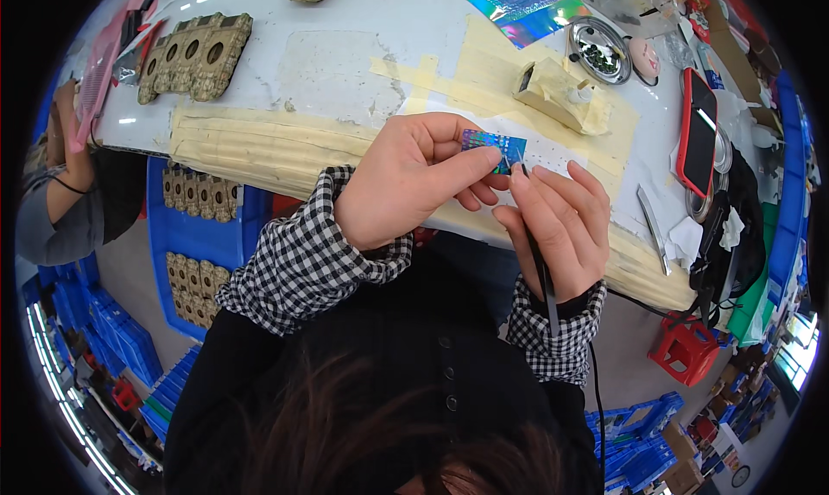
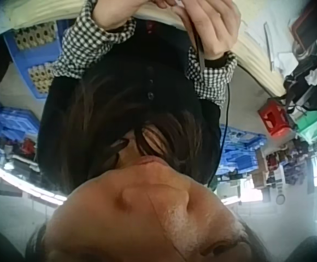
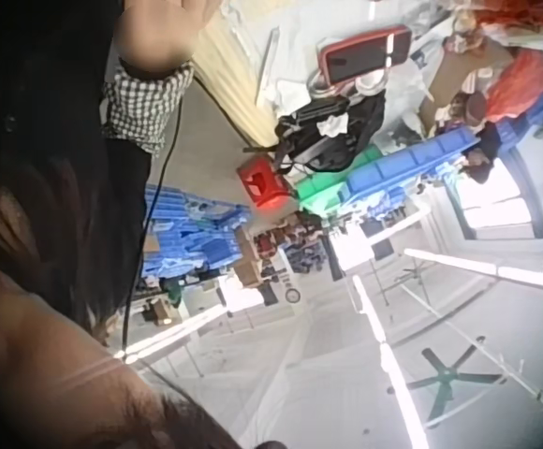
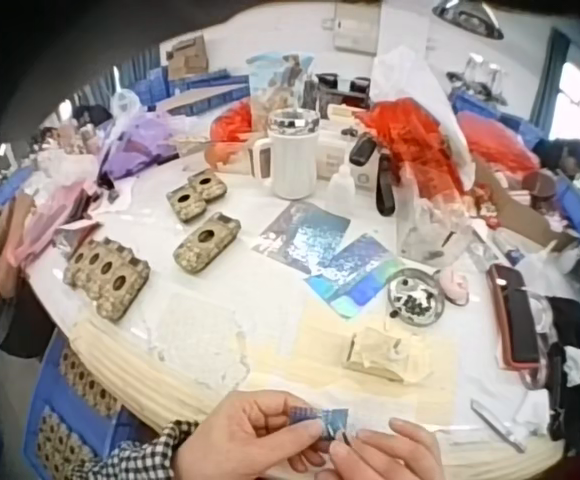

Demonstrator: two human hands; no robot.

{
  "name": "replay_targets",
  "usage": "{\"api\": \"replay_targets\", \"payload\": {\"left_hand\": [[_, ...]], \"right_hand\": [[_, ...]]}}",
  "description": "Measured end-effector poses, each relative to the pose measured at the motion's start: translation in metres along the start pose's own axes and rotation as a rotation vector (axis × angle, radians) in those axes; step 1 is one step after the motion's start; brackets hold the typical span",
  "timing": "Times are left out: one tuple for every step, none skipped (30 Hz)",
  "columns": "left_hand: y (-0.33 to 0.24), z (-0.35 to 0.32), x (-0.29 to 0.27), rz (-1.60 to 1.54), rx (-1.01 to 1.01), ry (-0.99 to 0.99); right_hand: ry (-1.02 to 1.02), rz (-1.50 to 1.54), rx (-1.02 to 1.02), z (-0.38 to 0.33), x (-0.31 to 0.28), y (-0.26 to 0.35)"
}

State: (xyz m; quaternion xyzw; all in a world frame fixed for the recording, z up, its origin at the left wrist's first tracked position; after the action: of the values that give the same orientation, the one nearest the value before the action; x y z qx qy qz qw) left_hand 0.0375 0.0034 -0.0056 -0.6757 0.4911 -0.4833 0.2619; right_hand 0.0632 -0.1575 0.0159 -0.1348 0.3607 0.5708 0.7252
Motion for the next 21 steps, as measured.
{"api": "replay_targets", "payload": {"left_hand": [[-0.0003, -0.0001, -0.0002, -0.014, -0.001, -0.004], [-0.0007, -0.0002, -0.0004, -0.028, -0.002, -0.008], [-0.0007, -0.0004, -0.0004, -0.036, -0.003, -0.016], [-0.0006, -0.0006, 0.0, -0.043, -0.004, -0.024], [-0.0006, -0.0008, 0.0, -0.051, -0.005, -0.032], [-0.0006, -0.0005, -0.0002, -0.042, -0.006, -0.03], [-0.0005, -0.0003, -0.0006, -0.034, -0.006, -0.028], [-0.0007, -0.0002, -0.0008, -0.025, -0.006, -0.027], [-0.0011, -0.0003, -0.0009, -0.025, -0.007, -0.027], [-0.0016, -0.0006, -0.0006, -0.025, -0.008, -0.027], [-0.002, -0.001, -0.0004, -0.025, -0.009, -0.028], [-0.0019, -0.0011, -0.0003, -0.025, -0.005, -0.028], [-0.0015, -0.0012, -0.0004, -0.025, -0.002, -0.027], [-0.0014, -0.0014, -0.0003, -0.025, 0.002, -0.027], [-0.0019, -0.0014, 0.0002, -0.025, -0.002, -0.026], [-0.0024, -0.0014, 0.0009, -0.025, -0.005, -0.025], [-0.003, -0.0014, 0.0015, -0.025, -0.009, -0.024], [-0.0027, -0.0015, 0.0012, -0.021, -0.006, -0.025], [-0.0019, -0.0014, 0.0007, -0.016, -0.004, -0.025], [-0.0017, -0.0014, 0.0004, -0.012, -0.002, -0.026], [-0.0018, -0.0015, 0.0007, -0.016, 0.001, -0.024]], "right_hand": [[0.01, -0.039, -0.021, -0.0008, 0.0005, 0.0016], [0.02, -0.077, -0.042, -0.0016, 0.0013, 0.0032], [0.014, -0.088, -0.051, -0.0027, 0.002, 0.0046], [0.008, -0.098, -0.06, -0.004, 0.0029, 0.006], [0.002, -0.108, -0.069, -0.0046, 0.0036, 0.0067], [0.001, -0.113, -0.085, -0.0045, 0.0039, 0.0066], [0.0, -0.117, -0.1, -0.0041, 0.0043, 0.0062], [-0.002, -0.121, -0.117, -0.0037, 0.0044, 0.0062], [0.001, -0.126, -0.122, -0.0036, 0.0045, 0.0061], [0.004, -0.131, -0.128, -0.0034, 0.0044, 0.0062], [0.006, -0.136, -0.133, -0.0033, 0.0043, 0.0064], [0.003, -0.136, -0.136, -0.0036, 0.0046, 0.0064], [0.0, -0.137, -0.138, -0.0041, 0.0049, 0.0065], [-0.004, -0.137, -0.141, -0.0044, 0.0051, 0.0065], [-0.004, -0.136, -0.14, -0.0043, 0.0046, 0.0063], [-0.004, -0.135, -0.14, -0.0043, 0.0037, 0.006], [-0.004, -0.134, -0.139, -0.0041, 0.0029, 0.0059], [-0.004, -0.128, -0.134, -0.0041, 0.0028, 0.0059], [-0.005, -0.122, -0.129, -0.0041, 0.0028, 0.0059], [-0.005, -0.116, -0.124, -0.004, 0.0027, 0.0058], [0.0, -0.107, -0.117, -0.0038, 0.0024, 0.0055]]}}
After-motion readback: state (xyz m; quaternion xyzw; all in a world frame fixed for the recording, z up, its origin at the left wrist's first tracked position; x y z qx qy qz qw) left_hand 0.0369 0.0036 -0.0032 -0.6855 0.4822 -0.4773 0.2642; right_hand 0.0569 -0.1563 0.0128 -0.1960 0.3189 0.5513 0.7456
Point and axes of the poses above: each hand's wrist, its own z-axis towards the middle knuckle, its own x-axis out of the palm, y = z × x, the point moved 3 cm from there along z, towards the middle knuckle, and after that the axes turned 7 degrees about -x, right-handed, at the moved point
